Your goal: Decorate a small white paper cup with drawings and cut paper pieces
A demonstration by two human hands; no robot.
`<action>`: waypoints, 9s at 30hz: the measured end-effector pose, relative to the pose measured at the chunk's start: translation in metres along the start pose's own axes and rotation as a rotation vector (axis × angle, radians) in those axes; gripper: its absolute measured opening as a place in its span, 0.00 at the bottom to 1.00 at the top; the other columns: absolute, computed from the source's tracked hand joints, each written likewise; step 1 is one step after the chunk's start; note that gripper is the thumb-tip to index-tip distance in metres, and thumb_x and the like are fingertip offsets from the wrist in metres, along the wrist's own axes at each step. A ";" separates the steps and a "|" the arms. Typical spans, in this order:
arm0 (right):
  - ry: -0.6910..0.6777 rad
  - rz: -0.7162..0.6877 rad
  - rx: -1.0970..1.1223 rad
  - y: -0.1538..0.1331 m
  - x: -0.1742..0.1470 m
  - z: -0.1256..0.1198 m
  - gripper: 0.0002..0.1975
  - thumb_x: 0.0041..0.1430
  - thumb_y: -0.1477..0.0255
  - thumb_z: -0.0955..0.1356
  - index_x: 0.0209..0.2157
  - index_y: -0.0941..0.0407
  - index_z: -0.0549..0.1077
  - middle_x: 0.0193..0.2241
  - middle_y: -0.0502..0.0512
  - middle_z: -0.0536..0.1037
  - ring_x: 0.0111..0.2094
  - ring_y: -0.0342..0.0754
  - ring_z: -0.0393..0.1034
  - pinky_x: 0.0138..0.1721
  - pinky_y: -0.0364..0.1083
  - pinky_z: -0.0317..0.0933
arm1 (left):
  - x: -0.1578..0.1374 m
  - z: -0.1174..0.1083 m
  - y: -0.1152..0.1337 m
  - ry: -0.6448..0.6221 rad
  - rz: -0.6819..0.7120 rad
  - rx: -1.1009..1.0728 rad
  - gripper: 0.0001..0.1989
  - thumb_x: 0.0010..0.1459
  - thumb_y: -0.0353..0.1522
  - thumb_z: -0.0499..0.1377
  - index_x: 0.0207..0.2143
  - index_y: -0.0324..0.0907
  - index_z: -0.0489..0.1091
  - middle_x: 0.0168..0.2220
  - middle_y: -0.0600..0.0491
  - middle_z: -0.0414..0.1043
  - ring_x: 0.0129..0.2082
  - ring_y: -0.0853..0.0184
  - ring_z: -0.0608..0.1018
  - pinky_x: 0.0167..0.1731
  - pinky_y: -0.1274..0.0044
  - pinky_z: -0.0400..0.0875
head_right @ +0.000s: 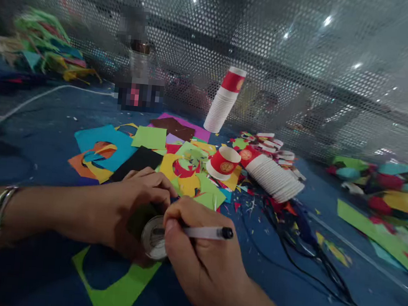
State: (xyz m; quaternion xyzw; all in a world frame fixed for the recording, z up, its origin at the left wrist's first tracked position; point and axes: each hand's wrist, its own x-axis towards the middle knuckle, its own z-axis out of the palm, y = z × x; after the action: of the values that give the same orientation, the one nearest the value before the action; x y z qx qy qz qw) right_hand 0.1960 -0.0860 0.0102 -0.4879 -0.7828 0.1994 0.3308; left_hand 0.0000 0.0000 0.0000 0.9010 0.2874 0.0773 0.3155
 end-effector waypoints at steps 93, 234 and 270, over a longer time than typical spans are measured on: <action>0.002 -0.062 0.018 -0.008 0.000 -0.003 0.11 0.63 0.78 0.61 0.27 0.55 0.68 0.20 0.46 0.69 0.19 0.39 0.61 0.21 0.41 0.54 | -0.002 -0.005 0.002 -0.026 0.006 -0.046 0.25 0.39 0.49 0.71 0.40 0.54 0.74 0.48 0.54 0.64 0.49 0.54 0.63 0.49 0.63 0.59; 0.068 -0.075 -0.169 -0.002 -0.002 -0.003 0.10 0.65 0.77 0.61 0.31 0.54 0.69 0.20 0.45 0.71 0.20 0.40 0.65 0.23 0.42 0.56 | -0.002 -0.004 -0.002 -0.020 0.050 -0.035 0.26 0.42 0.51 0.70 0.43 0.53 0.73 0.48 0.54 0.64 0.50 0.54 0.63 0.49 0.63 0.59; 0.033 -0.031 -0.088 -0.007 -0.006 -0.008 0.12 0.63 0.77 0.60 0.26 0.55 0.67 0.18 0.43 0.67 0.17 0.38 0.61 0.21 0.41 0.54 | -0.002 -0.006 0.001 -0.031 0.027 -0.036 0.24 0.42 0.49 0.71 0.42 0.53 0.74 0.46 0.54 0.64 0.49 0.55 0.63 0.48 0.64 0.59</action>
State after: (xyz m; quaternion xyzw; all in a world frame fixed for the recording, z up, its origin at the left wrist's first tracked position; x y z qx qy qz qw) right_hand 0.1992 -0.0947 0.0176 -0.4929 -0.7928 0.1513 0.3250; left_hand -0.0031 0.0009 0.0054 0.9002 0.2687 0.0728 0.3350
